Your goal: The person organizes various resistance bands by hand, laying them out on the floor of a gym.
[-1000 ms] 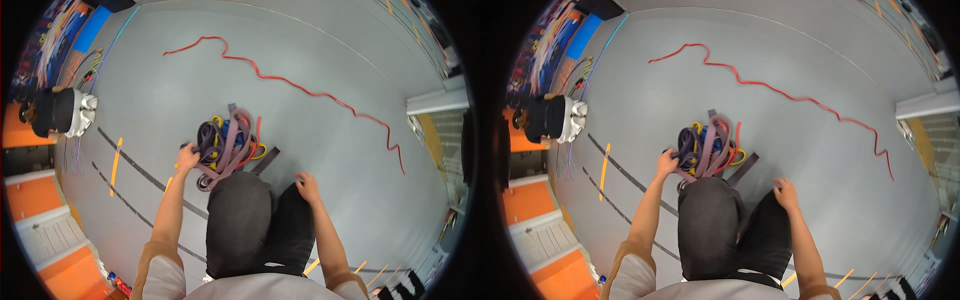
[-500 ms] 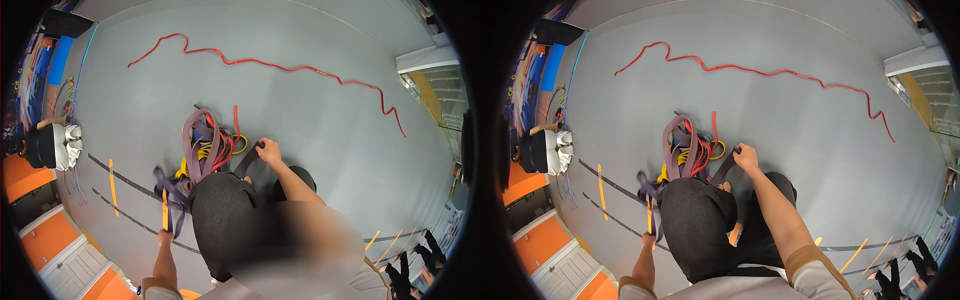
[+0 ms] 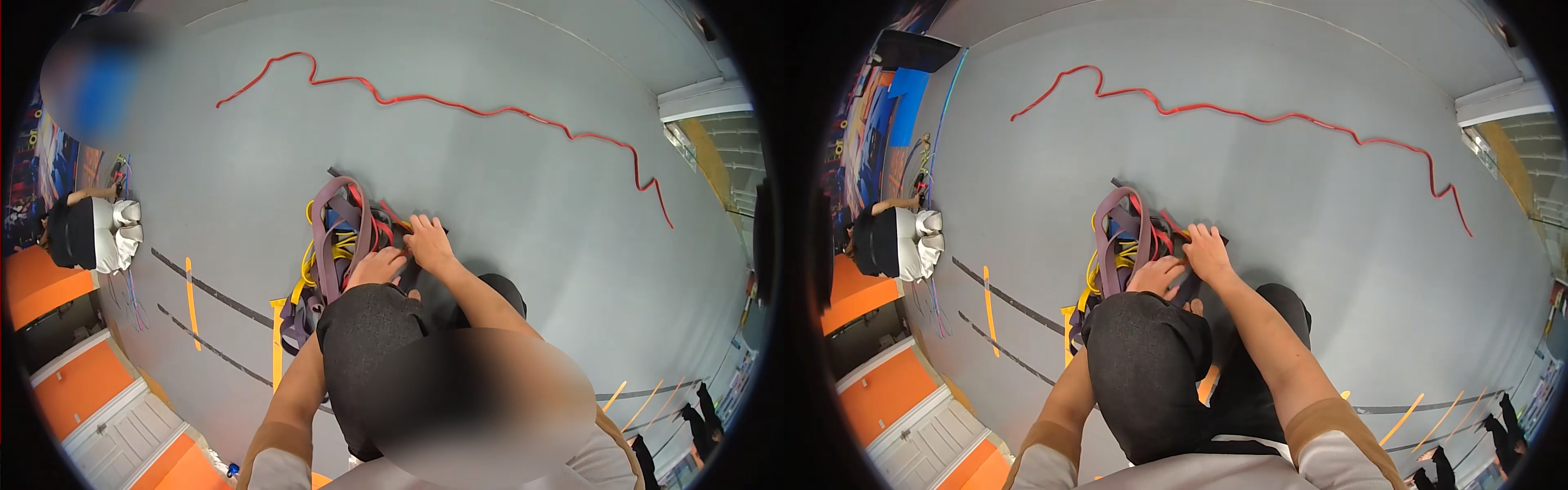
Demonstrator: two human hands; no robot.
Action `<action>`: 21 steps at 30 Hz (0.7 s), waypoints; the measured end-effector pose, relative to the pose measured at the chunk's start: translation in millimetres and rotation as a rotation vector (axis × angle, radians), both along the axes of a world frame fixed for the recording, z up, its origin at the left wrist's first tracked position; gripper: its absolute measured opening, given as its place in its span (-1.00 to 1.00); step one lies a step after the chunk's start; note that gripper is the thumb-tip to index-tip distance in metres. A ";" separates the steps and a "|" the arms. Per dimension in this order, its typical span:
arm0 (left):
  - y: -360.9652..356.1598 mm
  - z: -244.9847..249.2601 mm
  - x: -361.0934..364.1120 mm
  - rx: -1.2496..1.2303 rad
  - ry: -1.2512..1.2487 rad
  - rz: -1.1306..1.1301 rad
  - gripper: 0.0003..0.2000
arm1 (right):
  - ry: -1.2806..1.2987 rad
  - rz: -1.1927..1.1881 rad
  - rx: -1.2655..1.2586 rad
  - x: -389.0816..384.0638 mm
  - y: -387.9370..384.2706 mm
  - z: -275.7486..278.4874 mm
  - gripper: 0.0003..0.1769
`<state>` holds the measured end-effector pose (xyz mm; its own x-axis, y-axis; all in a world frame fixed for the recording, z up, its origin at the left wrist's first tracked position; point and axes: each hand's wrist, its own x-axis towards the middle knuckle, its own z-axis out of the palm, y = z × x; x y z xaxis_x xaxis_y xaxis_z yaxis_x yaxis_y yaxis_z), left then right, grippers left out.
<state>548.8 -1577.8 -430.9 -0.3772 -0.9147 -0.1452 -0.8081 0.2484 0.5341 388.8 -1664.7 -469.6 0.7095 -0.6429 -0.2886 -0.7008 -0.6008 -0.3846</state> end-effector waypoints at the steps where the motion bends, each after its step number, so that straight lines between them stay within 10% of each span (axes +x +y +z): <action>1: -0.5 -5.8 -4.5 0.037 -0.233 -0.092 -0.56 | 0.010 0.029 -0.054 -5.5 2.0 0.7 -0.81; 12: 29.8 -26.0 7.3 -0.027 -0.559 0.145 -0.66 | -0.209 0.007 -0.040 -32.9 3.2 24.9 -0.82; 21: 47.6 3.4 27.1 0.103 -0.039 0.388 -0.74 | -0.225 -0.075 0.064 -34.3 3.5 24.3 -0.90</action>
<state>575.9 -1530.2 -427.5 0.0009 -0.9679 -0.2512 -0.8514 -0.1325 0.5075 354.6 -1661.2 -445.3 0.7114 -0.6818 -0.1703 -0.6350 -0.5198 -0.5715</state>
